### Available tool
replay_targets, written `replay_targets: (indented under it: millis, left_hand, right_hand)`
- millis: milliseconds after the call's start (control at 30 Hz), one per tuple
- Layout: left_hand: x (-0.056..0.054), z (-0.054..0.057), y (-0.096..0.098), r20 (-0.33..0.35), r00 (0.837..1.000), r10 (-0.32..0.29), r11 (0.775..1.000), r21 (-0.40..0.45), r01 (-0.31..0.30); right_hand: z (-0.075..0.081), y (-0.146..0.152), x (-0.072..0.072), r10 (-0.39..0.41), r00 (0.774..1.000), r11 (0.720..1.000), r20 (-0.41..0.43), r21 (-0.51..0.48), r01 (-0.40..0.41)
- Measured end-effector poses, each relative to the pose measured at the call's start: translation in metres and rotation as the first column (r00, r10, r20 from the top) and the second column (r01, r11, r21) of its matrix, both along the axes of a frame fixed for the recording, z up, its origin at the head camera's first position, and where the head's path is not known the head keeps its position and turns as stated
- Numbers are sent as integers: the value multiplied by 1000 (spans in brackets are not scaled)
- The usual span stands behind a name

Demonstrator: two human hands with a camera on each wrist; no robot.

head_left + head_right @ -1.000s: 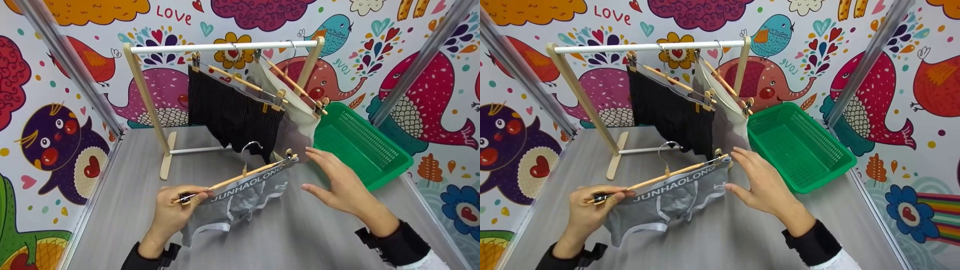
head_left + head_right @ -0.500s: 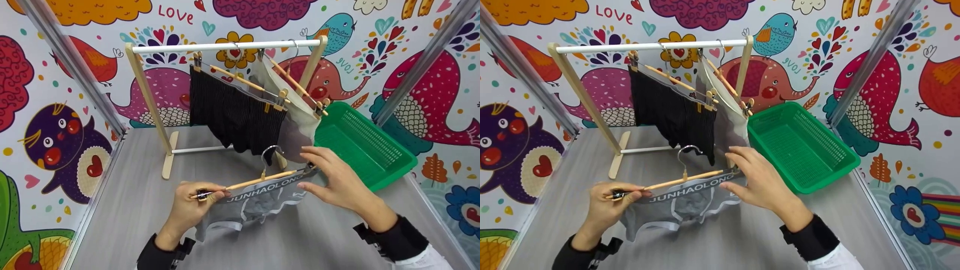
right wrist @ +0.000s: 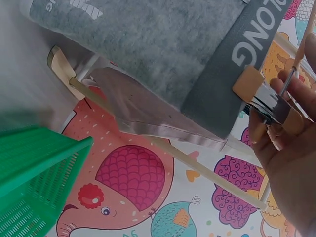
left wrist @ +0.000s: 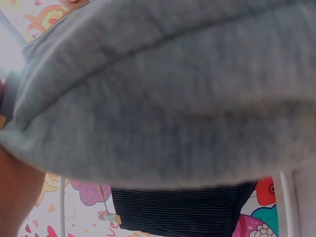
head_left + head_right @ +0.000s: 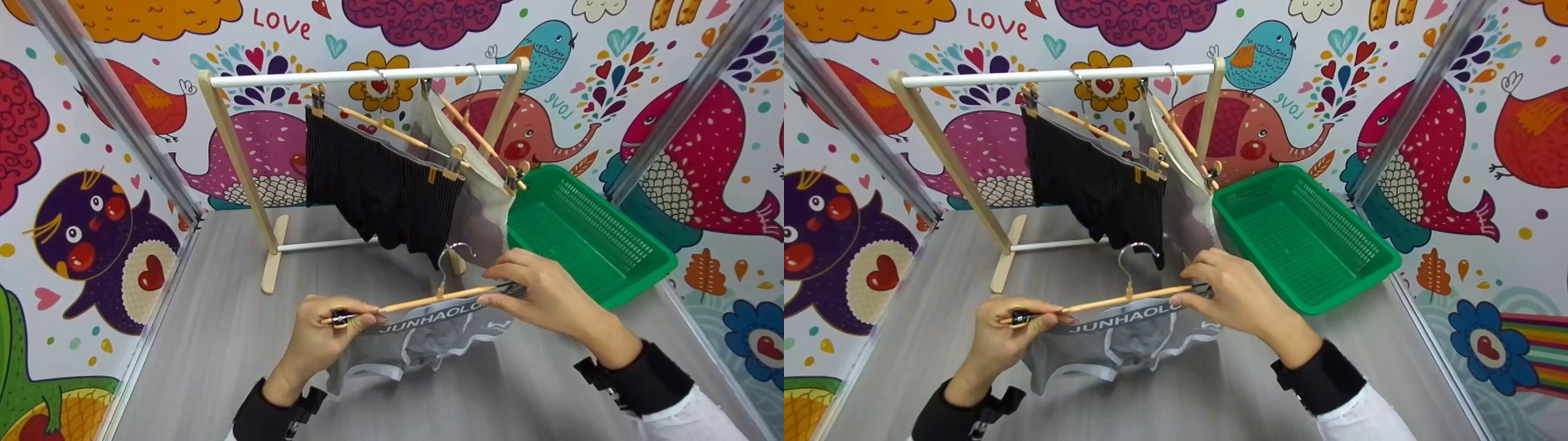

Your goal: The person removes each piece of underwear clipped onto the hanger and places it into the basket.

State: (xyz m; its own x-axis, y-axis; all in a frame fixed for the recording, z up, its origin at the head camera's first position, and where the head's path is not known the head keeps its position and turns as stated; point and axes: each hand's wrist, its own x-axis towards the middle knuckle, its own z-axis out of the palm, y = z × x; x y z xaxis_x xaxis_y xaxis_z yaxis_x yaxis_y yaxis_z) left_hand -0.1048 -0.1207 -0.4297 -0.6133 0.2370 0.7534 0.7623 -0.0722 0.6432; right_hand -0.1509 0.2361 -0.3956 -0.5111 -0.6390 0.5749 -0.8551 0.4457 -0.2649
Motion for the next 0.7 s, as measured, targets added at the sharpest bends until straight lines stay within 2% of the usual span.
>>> replay_targets:
  millis: [133,300,400,567,700]
  left_hand:
    - [-1,0,1,14,1000,-13,1000,20,13]
    - [-3,1,1,24,999,32,999,-1,-32]
    - [-3,3,1,49,997,56,998,-17,-55]
    - [-7,8,-1,89,992,90,995,-47,-86]
    - [-7,12,-3,183,980,79,997,-35,-74]
  right_hand:
    - [-2,0,-4,63,998,997,-10,-34,-63]
    - [-4,-1,-7,122,992,988,-9,-95,-122]
    - [-4,-1,-6,113,994,989,-6,-90,-113]
    - [-1,4,-7,99,994,991,-53,-88,-104]
    - [1,8,-7,68,995,992,-67,-101,-75]
